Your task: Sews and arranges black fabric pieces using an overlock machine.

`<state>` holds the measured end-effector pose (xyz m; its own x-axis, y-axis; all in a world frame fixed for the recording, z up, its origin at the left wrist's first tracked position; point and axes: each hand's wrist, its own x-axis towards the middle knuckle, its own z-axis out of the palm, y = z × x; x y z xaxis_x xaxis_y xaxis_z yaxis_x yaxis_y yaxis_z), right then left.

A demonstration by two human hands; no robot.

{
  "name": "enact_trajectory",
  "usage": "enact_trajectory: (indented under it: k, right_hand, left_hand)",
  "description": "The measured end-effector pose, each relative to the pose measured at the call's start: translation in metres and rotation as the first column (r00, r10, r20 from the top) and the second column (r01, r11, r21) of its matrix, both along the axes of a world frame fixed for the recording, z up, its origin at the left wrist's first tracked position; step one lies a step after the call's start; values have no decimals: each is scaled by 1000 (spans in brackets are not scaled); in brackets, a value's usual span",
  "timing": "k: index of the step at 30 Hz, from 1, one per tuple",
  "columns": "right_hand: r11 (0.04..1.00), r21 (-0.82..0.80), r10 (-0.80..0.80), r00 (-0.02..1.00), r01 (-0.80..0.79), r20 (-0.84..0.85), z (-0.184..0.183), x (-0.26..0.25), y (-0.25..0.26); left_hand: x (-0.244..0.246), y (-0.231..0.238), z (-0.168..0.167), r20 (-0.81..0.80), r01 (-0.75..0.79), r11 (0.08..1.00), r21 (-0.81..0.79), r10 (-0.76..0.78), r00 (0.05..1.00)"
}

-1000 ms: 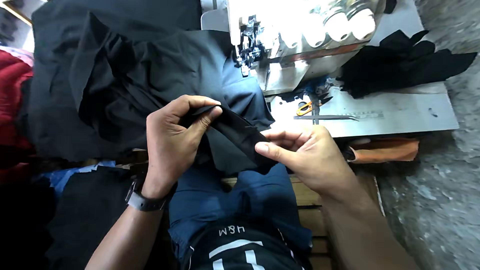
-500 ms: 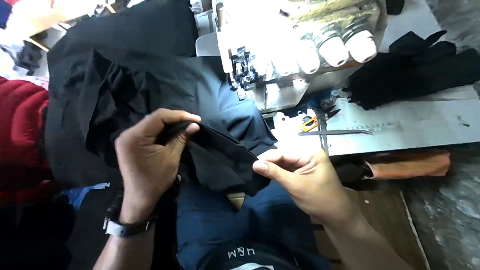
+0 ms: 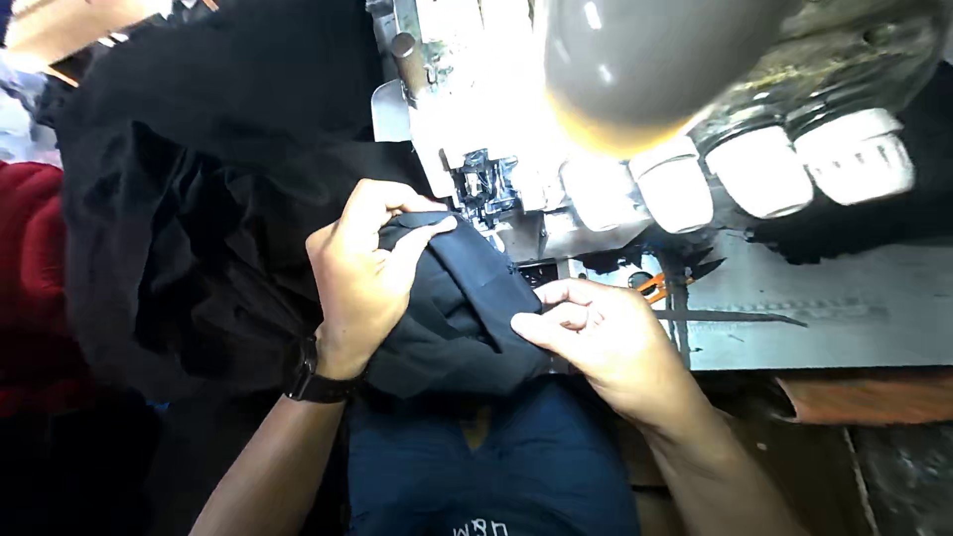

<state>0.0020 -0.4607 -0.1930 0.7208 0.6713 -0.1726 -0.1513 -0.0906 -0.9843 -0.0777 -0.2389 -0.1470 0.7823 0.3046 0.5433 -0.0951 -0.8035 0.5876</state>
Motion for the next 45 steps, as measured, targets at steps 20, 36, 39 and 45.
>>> enact_trajectory:
  k: [20,36,39,45]
  right_hand:
    - [998,49,33,979,-44,200,4,-24,0]
    - [999,-49,31,979,-21,203,22,-1,14]
    - [999,-40,21,986,-14,168,21,-5,13]
    - [998,46,-48,979,40,196,20,-28,6]
  left_hand:
    - [-4,0,23,-252,-5,984,179,51,966]
    - [45,21,-6,-243,-142,975,171,181,953]
    - [44,22,-9,-227,-121,982,146,153,962]
    - [42,24,-10,-230,-83,990,116,108,967]
